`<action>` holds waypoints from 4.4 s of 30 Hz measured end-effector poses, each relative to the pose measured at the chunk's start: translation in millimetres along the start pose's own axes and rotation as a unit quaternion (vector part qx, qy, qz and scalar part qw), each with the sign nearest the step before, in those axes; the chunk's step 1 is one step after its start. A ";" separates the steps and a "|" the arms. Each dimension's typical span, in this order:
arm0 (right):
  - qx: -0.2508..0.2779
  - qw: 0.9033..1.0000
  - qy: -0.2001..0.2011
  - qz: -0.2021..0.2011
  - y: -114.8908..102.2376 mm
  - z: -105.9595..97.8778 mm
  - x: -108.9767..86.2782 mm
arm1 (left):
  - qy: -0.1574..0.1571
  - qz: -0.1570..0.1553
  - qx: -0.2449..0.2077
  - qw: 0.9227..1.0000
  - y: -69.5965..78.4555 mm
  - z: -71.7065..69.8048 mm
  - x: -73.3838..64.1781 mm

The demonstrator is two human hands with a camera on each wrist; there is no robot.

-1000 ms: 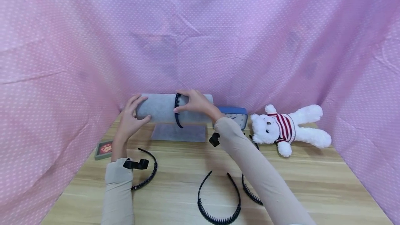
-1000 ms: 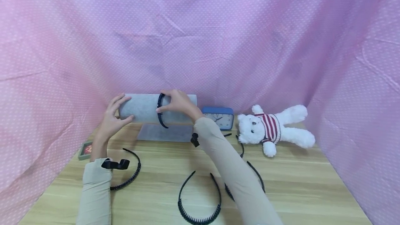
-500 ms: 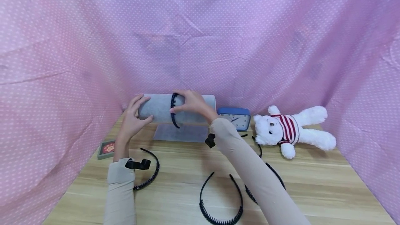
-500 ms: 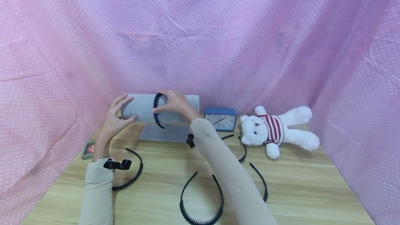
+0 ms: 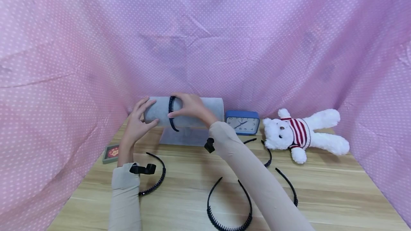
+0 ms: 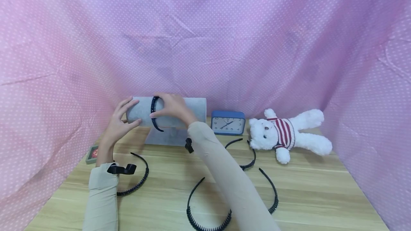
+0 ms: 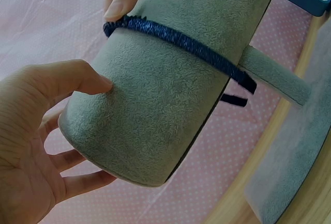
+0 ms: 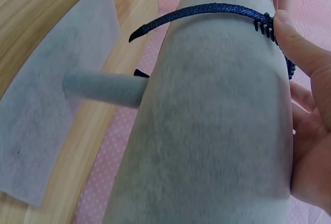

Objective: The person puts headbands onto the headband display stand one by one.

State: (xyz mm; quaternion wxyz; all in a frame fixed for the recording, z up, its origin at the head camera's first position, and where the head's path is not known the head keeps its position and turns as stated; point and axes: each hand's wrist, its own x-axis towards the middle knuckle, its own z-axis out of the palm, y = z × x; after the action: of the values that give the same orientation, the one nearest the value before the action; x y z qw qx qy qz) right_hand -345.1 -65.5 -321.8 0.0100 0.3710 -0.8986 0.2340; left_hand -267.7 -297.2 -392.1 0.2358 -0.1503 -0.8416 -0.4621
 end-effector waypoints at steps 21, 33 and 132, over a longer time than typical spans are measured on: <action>-0.099 0.994 0.036 -0.022 -20.5 24.8 2.8 | -0.016 0.006 -0.005 1.000 40.8 0.1 -3.1; -0.068 0.996 0.040 -0.047 -16.1 22.1 -4.5 | -0.016 0.006 -0.003 1.000 7.8 3.8 0.9; -0.019 0.957 -0.188 -0.218 88.6 45.4 -259.7 | -0.032 -0.033 -0.012 0.999 -1.3 1.4 10.4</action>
State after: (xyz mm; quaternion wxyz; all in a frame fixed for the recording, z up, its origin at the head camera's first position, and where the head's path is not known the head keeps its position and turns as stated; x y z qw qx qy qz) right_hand -209.3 141.5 -448.6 -0.1015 0.5949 -0.7859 0.1349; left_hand -277.5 -296.3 -388.1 0.1914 -0.1395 -0.8478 -0.4745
